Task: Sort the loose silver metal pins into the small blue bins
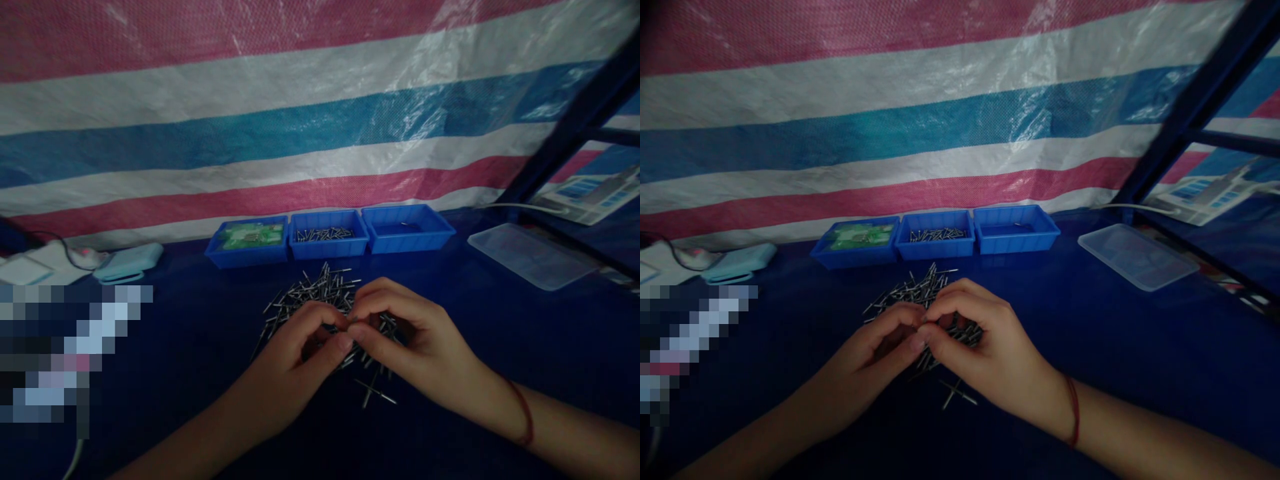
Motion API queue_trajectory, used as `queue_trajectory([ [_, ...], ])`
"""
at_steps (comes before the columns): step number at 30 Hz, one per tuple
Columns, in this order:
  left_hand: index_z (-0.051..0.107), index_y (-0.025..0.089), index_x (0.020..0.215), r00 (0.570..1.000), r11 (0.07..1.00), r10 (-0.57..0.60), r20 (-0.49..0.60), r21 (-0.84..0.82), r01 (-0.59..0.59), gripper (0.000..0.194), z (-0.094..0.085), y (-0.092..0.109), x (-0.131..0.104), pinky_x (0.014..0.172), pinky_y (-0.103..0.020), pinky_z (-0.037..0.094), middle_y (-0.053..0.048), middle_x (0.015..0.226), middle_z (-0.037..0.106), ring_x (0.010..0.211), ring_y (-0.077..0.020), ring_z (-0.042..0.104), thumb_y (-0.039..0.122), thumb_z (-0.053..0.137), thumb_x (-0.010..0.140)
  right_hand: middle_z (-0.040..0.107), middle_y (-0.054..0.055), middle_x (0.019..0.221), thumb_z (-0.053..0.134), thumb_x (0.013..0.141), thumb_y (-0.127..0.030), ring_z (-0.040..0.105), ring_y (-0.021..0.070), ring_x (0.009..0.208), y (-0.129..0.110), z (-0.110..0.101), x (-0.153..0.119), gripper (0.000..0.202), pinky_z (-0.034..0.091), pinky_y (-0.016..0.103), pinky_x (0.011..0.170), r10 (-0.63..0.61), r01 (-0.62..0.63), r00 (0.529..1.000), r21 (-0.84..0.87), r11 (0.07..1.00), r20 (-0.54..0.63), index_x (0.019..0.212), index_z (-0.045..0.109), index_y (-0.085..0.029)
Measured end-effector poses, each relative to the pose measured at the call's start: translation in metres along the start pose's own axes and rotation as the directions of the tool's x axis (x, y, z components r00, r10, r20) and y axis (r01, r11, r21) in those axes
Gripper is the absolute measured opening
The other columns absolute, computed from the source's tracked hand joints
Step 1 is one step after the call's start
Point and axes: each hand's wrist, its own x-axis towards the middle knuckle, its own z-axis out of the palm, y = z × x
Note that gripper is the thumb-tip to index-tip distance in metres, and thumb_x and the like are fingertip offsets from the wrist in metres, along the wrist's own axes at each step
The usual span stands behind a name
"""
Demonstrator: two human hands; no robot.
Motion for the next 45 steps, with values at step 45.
queue_trajectory([
  [45,0.046,0.026,0.106,0.901,0.924,0.276,-0.334,0.351,-0.152,0.023,-0.019,0.013,-0.006,0.049,-0.023,0.043,0.004,0.067,0.053,0.056,-0.0114,0.052,0.031,0.052,0.085,0.062,0.004,0.087,0.052,0.086,-0.024,0.058,0.0181,0.086,0.025,-0.037,0.028,0.013,0.046,0.038,0.08,-0.054,0.005,0.991,-0.361,0.932,-0.126,0.078,0.063,-0.021],
])
